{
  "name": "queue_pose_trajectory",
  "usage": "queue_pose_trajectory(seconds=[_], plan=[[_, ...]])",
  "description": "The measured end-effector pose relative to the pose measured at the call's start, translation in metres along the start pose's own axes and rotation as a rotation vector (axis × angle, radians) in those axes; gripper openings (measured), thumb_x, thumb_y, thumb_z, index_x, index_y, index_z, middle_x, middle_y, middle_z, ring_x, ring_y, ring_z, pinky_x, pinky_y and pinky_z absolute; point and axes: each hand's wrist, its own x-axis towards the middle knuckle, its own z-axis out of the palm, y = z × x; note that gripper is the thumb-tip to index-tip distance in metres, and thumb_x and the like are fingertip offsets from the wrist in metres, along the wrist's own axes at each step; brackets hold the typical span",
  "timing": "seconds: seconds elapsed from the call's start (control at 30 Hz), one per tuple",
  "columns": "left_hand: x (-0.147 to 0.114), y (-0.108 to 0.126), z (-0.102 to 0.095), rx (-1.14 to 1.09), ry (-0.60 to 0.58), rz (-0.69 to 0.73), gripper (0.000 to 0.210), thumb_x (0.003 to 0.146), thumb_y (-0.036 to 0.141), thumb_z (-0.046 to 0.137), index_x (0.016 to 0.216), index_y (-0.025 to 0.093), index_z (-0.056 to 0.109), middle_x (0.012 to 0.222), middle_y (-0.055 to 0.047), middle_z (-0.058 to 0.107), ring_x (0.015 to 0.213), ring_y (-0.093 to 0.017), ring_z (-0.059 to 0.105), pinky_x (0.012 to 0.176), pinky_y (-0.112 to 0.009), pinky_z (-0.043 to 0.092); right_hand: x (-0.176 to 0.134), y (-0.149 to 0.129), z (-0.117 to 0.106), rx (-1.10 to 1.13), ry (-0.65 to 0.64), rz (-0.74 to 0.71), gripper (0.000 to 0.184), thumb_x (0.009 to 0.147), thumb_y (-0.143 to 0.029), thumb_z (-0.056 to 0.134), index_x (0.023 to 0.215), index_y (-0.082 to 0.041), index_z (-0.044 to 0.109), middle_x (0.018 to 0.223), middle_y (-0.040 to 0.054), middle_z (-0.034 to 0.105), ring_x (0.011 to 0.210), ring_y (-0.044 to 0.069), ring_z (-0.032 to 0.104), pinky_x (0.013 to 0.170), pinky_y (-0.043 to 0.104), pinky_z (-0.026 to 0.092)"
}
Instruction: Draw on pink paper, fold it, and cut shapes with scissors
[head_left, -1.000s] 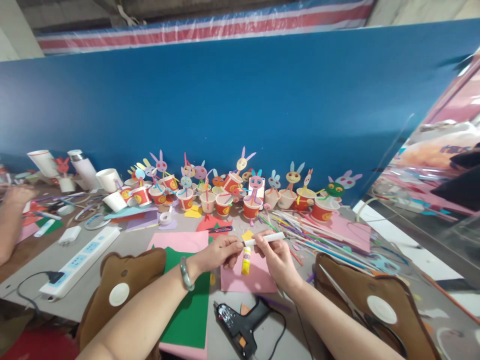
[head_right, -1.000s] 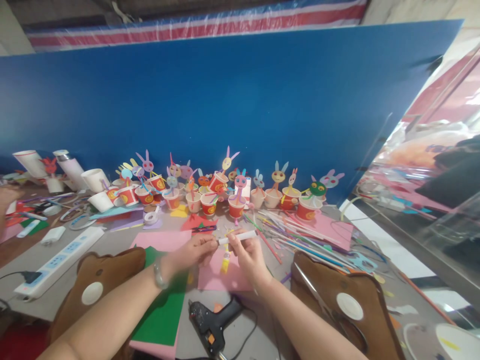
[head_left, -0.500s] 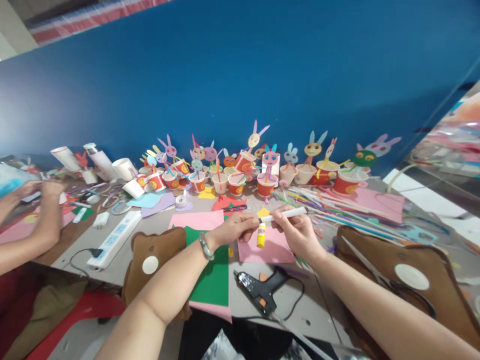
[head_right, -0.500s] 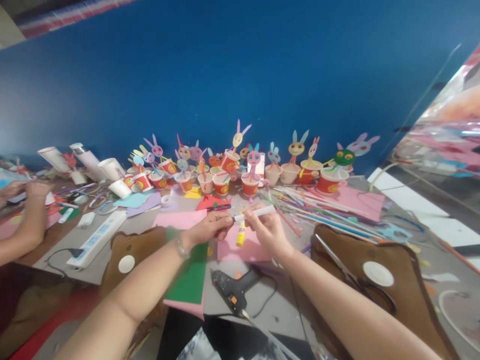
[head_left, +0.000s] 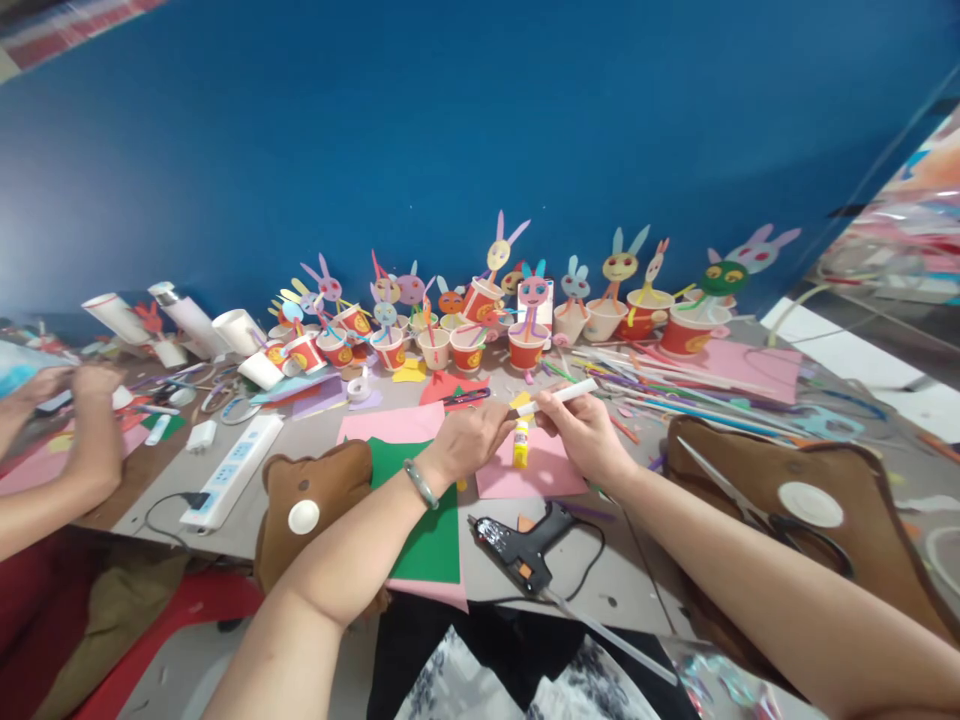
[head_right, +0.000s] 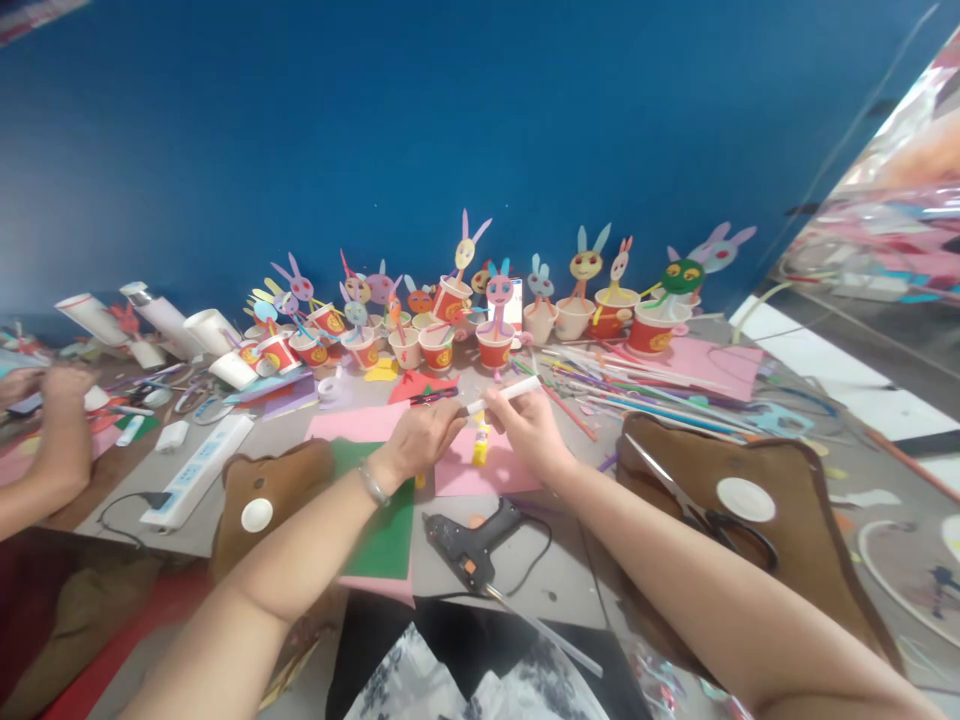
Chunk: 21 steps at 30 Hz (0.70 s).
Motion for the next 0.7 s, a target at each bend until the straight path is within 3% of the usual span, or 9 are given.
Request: queue_pose_trajectory(seconds=[0.1, 0.2, 0.4, 0.57, 0.63, 0.7], plan=[[-0.001, 0.003, -0.001, 0.046, -0.018, 0.008, 0.041, 0.103, 0.045, 0.032, 0.100, 0.015, 0.060, 0.087, -0.012, 0.063, 0.073, -0.020, 0.059, 0.064, -0.029, 0.035, -0.002, -0.001, 0.000, 0.001, -0.030, 0.010, 0.057, 0.085, -0.069, 0.061, 0.059, -0.020, 0.050, 0.052, -0.0017, 0.047, 0.049, 0.010, 0.041, 0.049, 0.027, 0.032], [-0.001, 0.006, -0.004, -0.064, -0.029, 0.035, 0.044, 0.104, 0.047, 0.026, 0.094, 0.016, 0.057, 0.077, -0.007, 0.059, 0.068, -0.018, 0.056, 0.062, -0.028, 0.035, -0.003, -0.002, 0.000, 0.069, -0.038, 0.016, 0.054, 0.084, -0.067, 0.064, 0.062, -0.019, 0.051, 0.053, -0.0030, 0.044, 0.049, 0.009, 0.037, 0.047, 0.026, 0.028], [-0.002, 0.015, -0.008, -0.621, -0.069, -0.021, 0.050, 0.101, 0.057, 0.030, 0.074, 0.019, 0.045, 0.060, 0.001, 0.048, 0.055, -0.011, 0.045, 0.057, -0.026, 0.035, -0.003, -0.007, 0.001, 0.252, -0.049, 0.036, 0.049, 0.082, -0.061, 0.071, 0.065, -0.019, 0.051, 0.057, -0.0050, 0.037, 0.051, 0.009, 0.032, 0.049, 0.026, 0.026], [-0.001, 0.016, -0.010, -0.989, -0.246, -0.131, 0.051, 0.099, 0.061, 0.033, 0.071, 0.020, 0.042, 0.055, 0.003, 0.045, 0.045, -0.009, 0.041, 0.047, -0.025, 0.032, -0.003, -0.011, 0.001, 0.255, -0.034, 0.055, 0.050, 0.080, -0.062, 0.072, 0.064, -0.020, 0.050, 0.057, -0.0050, 0.035, 0.051, 0.009, 0.031, 0.049, 0.027, 0.025], [0.000, 0.013, -0.011, -0.973, -0.284, -0.114, 0.050, 0.099, 0.060, 0.032, 0.072, 0.020, 0.042, 0.055, 0.003, 0.045, 0.045, -0.009, 0.042, 0.047, -0.025, 0.034, -0.002, -0.009, 0.001, 0.221, -0.028, 0.046, 0.051, 0.081, -0.063, 0.070, 0.064, -0.020, 0.049, 0.056, -0.0049, 0.035, 0.051, 0.009, 0.031, 0.049, 0.027, 0.024], [0.000, 0.010, -0.009, -0.799, -0.214, -0.069, 0.048, 0.101, 0.058, 0.032, 0.074, 0.019, 0.044, 0.059, 0.001, 0.049, 0.051, -0.010, 0.046, 0.052, -0.025, 0.037, -0.002, -0.005, 0.001, 0.173, -0.027, 0.040, 0.053, 0.081, -0.065, 0.069, 0.064, -0.020, 0.048, 0.055, -0.0049, 0.036, 0.051, 0.009, 0.032, 0.048, 0.027, 0.024]])
